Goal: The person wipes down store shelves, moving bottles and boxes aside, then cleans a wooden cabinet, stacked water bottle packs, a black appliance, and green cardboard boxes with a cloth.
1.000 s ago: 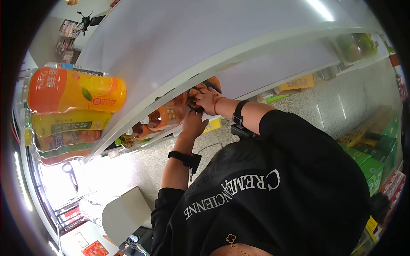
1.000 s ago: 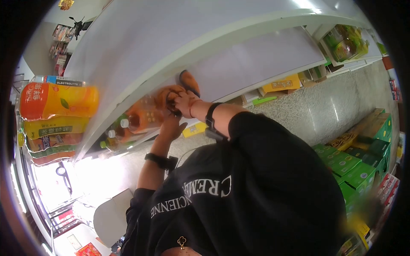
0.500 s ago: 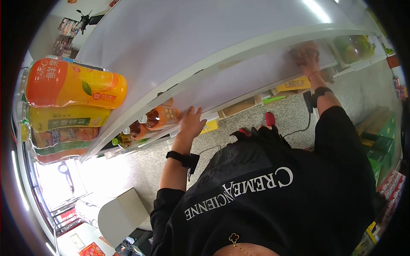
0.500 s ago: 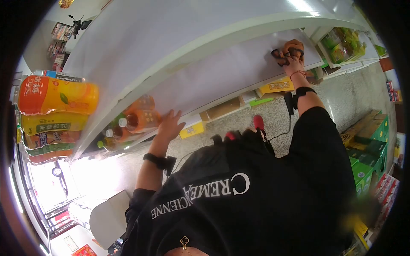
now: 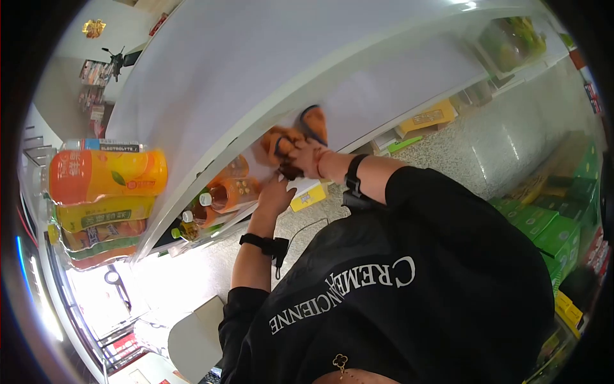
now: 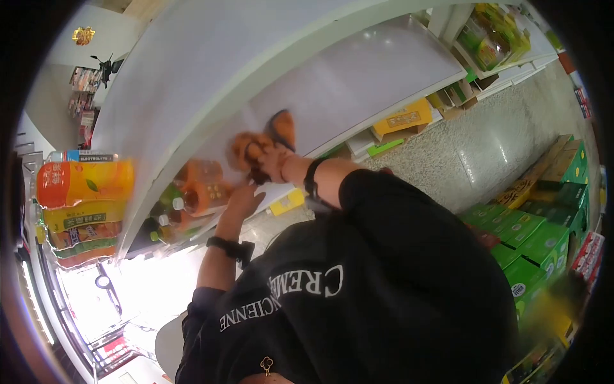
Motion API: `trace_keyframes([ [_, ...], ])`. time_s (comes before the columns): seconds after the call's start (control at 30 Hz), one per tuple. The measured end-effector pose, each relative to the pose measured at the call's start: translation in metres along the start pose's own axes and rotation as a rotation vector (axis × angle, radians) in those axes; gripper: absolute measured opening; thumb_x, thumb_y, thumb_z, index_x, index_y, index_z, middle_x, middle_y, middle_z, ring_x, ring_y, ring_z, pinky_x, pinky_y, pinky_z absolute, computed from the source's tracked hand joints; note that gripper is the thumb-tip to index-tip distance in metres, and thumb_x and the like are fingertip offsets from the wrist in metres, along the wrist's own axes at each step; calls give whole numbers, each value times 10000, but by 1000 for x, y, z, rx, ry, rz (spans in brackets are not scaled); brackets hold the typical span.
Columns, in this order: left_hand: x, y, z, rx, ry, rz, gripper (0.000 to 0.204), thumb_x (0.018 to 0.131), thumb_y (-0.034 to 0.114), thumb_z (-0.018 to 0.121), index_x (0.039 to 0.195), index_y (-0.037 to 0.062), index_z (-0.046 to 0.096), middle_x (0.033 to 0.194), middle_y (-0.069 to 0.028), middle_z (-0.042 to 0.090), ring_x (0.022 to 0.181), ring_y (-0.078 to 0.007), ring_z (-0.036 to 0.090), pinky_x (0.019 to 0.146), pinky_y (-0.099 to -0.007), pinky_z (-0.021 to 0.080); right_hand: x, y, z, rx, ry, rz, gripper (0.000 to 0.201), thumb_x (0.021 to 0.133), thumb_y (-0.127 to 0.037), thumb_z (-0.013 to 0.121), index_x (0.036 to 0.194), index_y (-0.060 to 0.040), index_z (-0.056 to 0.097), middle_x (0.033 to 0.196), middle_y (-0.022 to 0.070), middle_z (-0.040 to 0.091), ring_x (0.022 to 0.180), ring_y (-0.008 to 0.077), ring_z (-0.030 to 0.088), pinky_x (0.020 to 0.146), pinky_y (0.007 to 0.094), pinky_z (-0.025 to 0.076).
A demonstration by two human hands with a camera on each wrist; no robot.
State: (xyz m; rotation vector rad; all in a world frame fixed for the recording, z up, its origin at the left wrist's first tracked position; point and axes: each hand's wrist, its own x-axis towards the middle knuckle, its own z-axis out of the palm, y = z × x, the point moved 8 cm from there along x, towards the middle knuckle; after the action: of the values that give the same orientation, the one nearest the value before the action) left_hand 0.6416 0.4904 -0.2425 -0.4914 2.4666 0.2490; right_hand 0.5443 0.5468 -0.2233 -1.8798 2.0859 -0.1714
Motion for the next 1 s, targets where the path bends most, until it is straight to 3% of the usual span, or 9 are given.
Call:
trace_keyframes([
  [0.27, -6, -4, 7, 19, 109, 22, 639, 845, 338, 591, 1380, 60, 378, 1413, -299, 298, 1294, -407, 345, 1057, -421, 331, -77, 116, -8, 126, 245, -14, 468, 678, -207, 654, 1145, -190, 619, 1261, 17, 532, 1202, 270, 443, 1024, 430, 363],
  [0.37, -7, -4, 9, -43, 106, -5, 650, 856, 345, 582, 1389, 48, 360, 1425, -298, 282, 1324, -404, 300, 1078, -417, 299, -146, 230, -25, -98, 246, 351, 467, 747, -177, 605, 1212, -167, 563, 1277, 39, 523, 1166, 245, 503, 1030, 381, 367],
  [0.43, -8, -2, 8, -51, 102, -5, 649, 859, 349, 579, 1389, 45, 360, 1424, -298, 283, 1324, -406, 300, 1080, -418, 298, -185, 365, 31, 160, 576, 479, 448, 781, -201, 580, 1227, -175, 558, 1292, 47, 514, 1221, 259, 447, 1049, 385, 336],
  [0.57, -9, 3, 1, -21, 83, -18, 649, 862, 363, 575, 1382, 35, 367, 1418, -304, 290, 1323, -408, 300, 1079, -418, 299, -260, 408, -21, -157, 480, 926, 397, 824, -258, 562, 1218, -209, 580, 1320, 42, 485, 1249, 301, 414, 1040, 400, 362],
  [0.73, -6, 5, 2, 9, 109, 25, 654, 856, 367, 585, 1376, 32, 374, 1396, -317, 311, 1301, -416, 330, 1064, -425, 319, -223, 344, -37, -35, 374, 1303, 370, 898, -289, 436, 1238, -235, 572, 1335, 44, 475, 1262, 275, 412, 1036, 424, 373],
  [0.83, -7, 4, 1, 28, 102, 35, 654, 856, 366, 581, 1381, 39, 369, 1394, -302, 328, 1279, -420, 358, 1056, -428, 324, -137, 289, -17, 31, 316, 999, 419, 900, -274, 397, 1264, -129, 546, 1344, 95, 471, 1286, 266, 394, 1077, 504, 294],
  [0.93, -6, 5, -1, 48, 98, 45, 653, 857, 363, 576, 1388, 47, 363, 1400, -285, 337, 1264, -418, 378, 1051, -429, 326, -67, 142, -28, -310, 127, 384, 496, 866, -315, 436, 1327, -137, 469, 1232, 58, 584, 1275, 248, 429, 1121, 522, 157],
  [0.97, -8, 5, 0, 52, 96, 40, 654, 855, 360, 579, 1387, 45, 364, 1400, -285, 337, 1261, -417, 384, 1048, -430, 330, -63, 99, -28, -121, -279, 362, 342, 836, -191, 516, 1159, -217, 623, 1301, -4, 529, 1267, 243, 441, 994, 485, 395],
  [1.0, -8, 4, 1, 62, 98, 47, 654, 855, 360, 579, 1387, 45, 364, 1400, -285, 337, 1261, -417, 384, 1048, -430, 330, -34, 81, 8, -92, -113, 274, 320, 796, -221, 574, 1107, -239, 649, 1240, -5, 557, 1234, 264, 464, 949, 477, 435],
])
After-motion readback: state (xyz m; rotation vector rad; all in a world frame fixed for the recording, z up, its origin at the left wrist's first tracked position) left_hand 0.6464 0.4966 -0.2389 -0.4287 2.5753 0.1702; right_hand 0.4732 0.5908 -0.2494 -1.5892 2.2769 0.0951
